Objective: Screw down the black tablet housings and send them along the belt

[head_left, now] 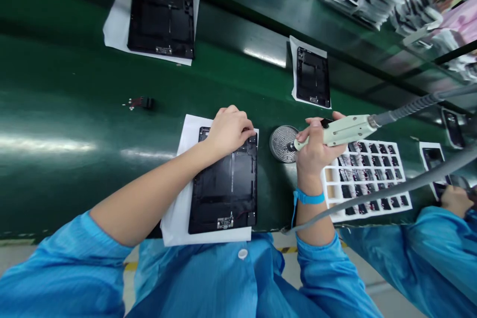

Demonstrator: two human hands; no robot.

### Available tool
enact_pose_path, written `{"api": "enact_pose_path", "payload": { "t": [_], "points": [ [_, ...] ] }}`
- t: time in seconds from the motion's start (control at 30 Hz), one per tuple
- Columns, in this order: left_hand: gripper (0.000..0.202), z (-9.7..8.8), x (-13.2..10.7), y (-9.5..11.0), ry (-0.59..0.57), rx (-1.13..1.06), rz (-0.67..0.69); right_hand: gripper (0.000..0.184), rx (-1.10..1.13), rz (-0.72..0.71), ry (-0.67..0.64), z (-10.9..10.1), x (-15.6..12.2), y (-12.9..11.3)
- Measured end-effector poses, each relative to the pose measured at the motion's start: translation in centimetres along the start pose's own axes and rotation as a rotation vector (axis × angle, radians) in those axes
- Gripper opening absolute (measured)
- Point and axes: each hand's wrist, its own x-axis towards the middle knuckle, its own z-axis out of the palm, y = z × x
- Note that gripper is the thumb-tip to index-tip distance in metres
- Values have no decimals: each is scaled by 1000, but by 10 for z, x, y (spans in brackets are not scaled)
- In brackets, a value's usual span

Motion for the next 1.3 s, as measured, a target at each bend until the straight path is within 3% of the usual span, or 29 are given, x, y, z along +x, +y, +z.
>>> {"api": "enact_pose_path", "payload": {
  "t": [0.43, 0.57, 0.67, 0.77, 0.93, 1.1, 1.3],
  "points": [
    [19, -1, 0, 1, -9, -21, -14, 41, 23, -12, 19, 2, -1, 5],
    [15, 2, 1, -2, 23, -42, 1, 37, 44, -24, 7, 1, 0, -6],
    [14, 3, 2, -4, 3, -58, 10, 33, 96, -74, 23, 13, 1, -26],
    [15, 1, 3, -3, -14, -38, 13, 32, 188, -70, -32, 40, -4, -43],
    [14, 0, 3, 0, 6, -12, 33, 35, 218, 2, -162, 80, -23, -32],
    [16, 3, 3, 0, 18, -19, 41, 40, 117, 3, -189, 85, -32, -15],
    [16, 3, 3, 0, 10, -22, 34, 38, 141, -9, -195, 86, -31, -14]
  ]
}}
